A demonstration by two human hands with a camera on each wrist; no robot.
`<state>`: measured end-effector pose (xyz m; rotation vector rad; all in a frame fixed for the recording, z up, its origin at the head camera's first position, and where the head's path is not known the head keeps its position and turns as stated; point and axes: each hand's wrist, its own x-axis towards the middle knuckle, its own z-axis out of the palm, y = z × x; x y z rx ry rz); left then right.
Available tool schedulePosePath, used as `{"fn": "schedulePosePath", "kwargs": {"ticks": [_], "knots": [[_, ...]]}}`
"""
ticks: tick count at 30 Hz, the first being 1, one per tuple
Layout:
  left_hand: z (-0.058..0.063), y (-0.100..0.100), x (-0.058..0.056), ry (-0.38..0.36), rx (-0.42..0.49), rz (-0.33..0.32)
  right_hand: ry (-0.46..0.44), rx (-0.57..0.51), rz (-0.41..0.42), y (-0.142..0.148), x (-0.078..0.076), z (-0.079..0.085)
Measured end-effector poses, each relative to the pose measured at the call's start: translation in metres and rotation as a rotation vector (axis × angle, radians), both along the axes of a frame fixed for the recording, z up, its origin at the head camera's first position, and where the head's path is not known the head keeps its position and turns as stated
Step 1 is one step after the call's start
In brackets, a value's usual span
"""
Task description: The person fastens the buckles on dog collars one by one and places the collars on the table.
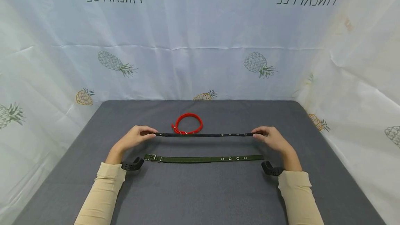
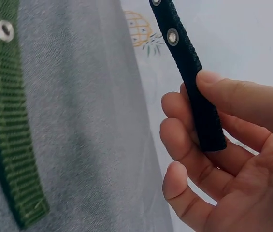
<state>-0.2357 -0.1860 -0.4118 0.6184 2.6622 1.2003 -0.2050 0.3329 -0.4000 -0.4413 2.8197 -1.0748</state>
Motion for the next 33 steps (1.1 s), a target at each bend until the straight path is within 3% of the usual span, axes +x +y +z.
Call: {"fn": "schedulePosePath", "kwargs": {"ticks": [6,14,22,33], "knots": [[0.004,-0.002,0.001,0.032,0.006,0.032,0.046,-0.089,-0.016,-0.001,0.003,0.002],[0.012,0.002,0.003,0.036,0.098,0.107,0.081,-0.227,-0.101,-0.01,0.006,0.009],[0.019,0.007,0.005,0.104,0.148,0.137,0.213,-0.17,-0.113,-0.023,0.006,0.018],[0.027,0.025,0.007,0.138,0.269,0.145,0.224,-0.353,-0.084,-0.051,0.005,0.029]]}}
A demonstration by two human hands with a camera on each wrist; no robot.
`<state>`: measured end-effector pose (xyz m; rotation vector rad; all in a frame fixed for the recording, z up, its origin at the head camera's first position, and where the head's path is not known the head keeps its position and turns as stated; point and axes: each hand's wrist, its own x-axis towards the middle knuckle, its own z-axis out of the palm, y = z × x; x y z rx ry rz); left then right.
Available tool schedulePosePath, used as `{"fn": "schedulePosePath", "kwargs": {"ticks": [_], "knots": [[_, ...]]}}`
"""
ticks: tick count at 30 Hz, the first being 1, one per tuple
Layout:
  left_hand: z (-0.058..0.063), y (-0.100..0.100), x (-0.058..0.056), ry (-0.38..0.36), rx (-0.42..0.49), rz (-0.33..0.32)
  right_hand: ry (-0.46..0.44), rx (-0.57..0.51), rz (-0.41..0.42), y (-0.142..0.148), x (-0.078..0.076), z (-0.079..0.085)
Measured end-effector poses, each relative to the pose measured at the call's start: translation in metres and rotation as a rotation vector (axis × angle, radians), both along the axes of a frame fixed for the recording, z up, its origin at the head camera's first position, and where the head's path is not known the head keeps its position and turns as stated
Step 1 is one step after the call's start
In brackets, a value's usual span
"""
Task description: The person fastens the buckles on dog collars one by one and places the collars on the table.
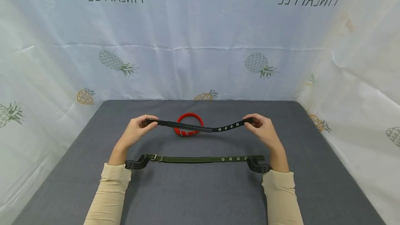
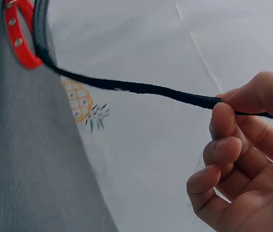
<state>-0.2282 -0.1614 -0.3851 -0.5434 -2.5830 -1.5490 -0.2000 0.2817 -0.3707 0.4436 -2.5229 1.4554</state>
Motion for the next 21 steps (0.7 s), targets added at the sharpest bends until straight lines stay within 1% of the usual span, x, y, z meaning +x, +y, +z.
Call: {"fn": "schedulePosePath", "kwargs": {"ticks": [5,10,14,17,21], "knots": [[0.003,0.007,0.001,0.019,0.037,-0.012,-0.002,-0.034,0.03,-0.012,0.0,0.007],[0.008,0.014,0.004,0.027,0.079,-0.045,0.015,-0.05,0.066,-0.025,-0.001,0.011],[0.012,0.022,0.006,0.038,0.111,-0.08,-0.006,-0.071,0.091,-0.035,-0.001,0.015],[0.013,0.028,0.005,0.024,0.145,-0.111,-0.025,-0.082,0.097,-0.044,-0.001,0.019],[0.013,0.037,0.004,0.007,0.188,-0.141,-0.019,-0.078,0.108,-0.054,-0.002,0.022]]}}
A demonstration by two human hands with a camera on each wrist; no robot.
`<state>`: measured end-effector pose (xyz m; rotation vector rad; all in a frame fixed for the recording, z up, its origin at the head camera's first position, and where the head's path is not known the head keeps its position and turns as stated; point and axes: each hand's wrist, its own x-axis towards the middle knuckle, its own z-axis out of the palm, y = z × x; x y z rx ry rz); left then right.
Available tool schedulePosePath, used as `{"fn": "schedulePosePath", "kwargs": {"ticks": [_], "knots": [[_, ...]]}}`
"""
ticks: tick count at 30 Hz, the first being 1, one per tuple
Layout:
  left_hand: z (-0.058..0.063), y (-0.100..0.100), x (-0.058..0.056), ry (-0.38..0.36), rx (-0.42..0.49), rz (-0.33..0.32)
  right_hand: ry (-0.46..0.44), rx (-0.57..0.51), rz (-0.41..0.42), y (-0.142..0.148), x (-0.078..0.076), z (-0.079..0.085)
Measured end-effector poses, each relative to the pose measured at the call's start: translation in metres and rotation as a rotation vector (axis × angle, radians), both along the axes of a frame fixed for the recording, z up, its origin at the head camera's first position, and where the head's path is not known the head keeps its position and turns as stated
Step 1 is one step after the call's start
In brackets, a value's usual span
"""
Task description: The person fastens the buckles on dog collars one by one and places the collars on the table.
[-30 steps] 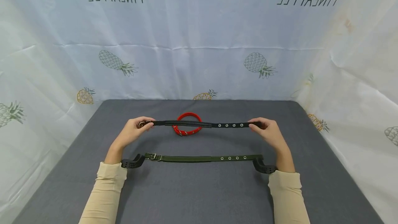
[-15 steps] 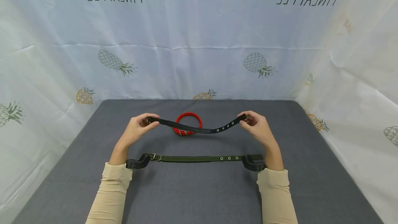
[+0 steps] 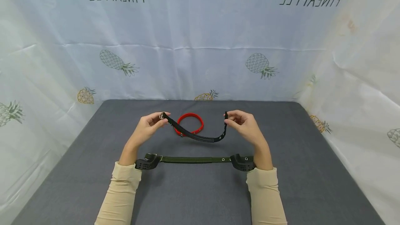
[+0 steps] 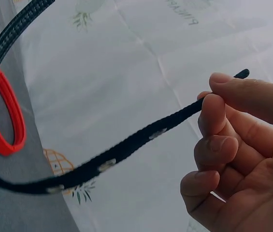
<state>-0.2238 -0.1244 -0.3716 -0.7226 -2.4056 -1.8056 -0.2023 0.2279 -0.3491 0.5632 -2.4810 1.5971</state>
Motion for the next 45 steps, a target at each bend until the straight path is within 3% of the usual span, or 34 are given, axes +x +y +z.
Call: {"fn": "schedulePosePath", "kwargs": {"ticks": [7,13,17,25,32,45], "knots": [[-0.001,0.019,0.001,0.012,0.052,-0.026,0.028,0.017,0.06,-0.015,-0.003,-0.001],[-0.001,0.034,0.003,0.135,0.063,0.007,0.115,0.012,0.1,-0.026,-0.004,-0.001],[-0.002,0.041,0.004,0.168,0.083,0.008,0.15,0.024,0.094,-0.033,-0.004,-0.002],[-0.004,0.052,0.005,0.095,0.168,-0.135,0.039,0.002,0.13,-0.046,-0.003,-0.001],[-0.006,0.067,0.007,0.17,0.16,-0.159,-0.039,-0.08,0.23,-0.055,-0.003,0.0],[-0.004,0.078,0.013,0.1,0.131,-0.214,-0.004,-0.03,0.116,-0.069,0.007,0.007]]}}
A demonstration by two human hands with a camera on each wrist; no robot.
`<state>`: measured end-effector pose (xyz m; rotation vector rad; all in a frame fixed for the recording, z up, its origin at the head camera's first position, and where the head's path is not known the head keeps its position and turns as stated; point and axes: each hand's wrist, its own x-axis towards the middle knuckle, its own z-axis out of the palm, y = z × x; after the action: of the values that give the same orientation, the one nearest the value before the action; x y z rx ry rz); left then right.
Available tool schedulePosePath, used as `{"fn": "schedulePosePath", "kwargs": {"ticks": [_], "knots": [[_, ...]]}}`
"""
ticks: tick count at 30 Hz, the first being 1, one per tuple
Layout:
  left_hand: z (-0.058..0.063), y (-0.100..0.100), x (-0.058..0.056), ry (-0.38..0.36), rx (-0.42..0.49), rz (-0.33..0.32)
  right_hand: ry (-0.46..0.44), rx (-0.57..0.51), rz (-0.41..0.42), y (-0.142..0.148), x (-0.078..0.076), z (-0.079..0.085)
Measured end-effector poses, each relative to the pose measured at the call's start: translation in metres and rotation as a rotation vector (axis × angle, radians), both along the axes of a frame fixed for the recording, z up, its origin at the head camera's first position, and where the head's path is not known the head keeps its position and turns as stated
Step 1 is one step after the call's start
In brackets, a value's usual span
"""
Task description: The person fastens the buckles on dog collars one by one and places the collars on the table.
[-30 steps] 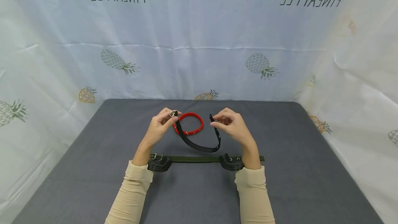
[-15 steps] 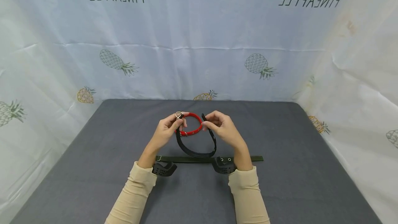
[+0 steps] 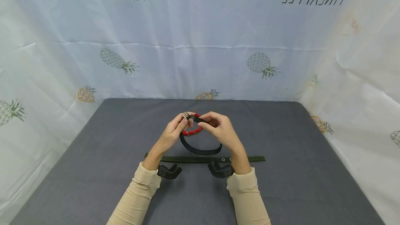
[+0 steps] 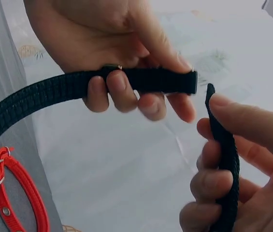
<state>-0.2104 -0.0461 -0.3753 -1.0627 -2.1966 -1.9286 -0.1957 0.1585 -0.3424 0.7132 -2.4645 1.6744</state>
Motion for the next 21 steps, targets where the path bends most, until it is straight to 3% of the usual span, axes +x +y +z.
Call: {"fn": "schedulePosePath", "kwargs": {"ticks": [4,11,16,21], "knots": [[-0.0006,0.0006,0.0016,0.001,-0.045,0.008,0.005,0.013,-0.025,-0.0021,0.0025,0.0018],[0.0019,-0.0009,0.0045,0.094,-0.233,0.08,0.03,0.055,-0.064,-0.0026,0.0046,0.0038],[0.0019,-0.0004,0.0048,0.148,-0.273,0.078,0.039,0.081,-0.072,-0.0018,0.0052,0.0038],[0.0019,-0.0004,0.0055,0.149,-0.279,0.073,0.041,0.111,-0.063,-0.0011,0.0054,0.004]]}}
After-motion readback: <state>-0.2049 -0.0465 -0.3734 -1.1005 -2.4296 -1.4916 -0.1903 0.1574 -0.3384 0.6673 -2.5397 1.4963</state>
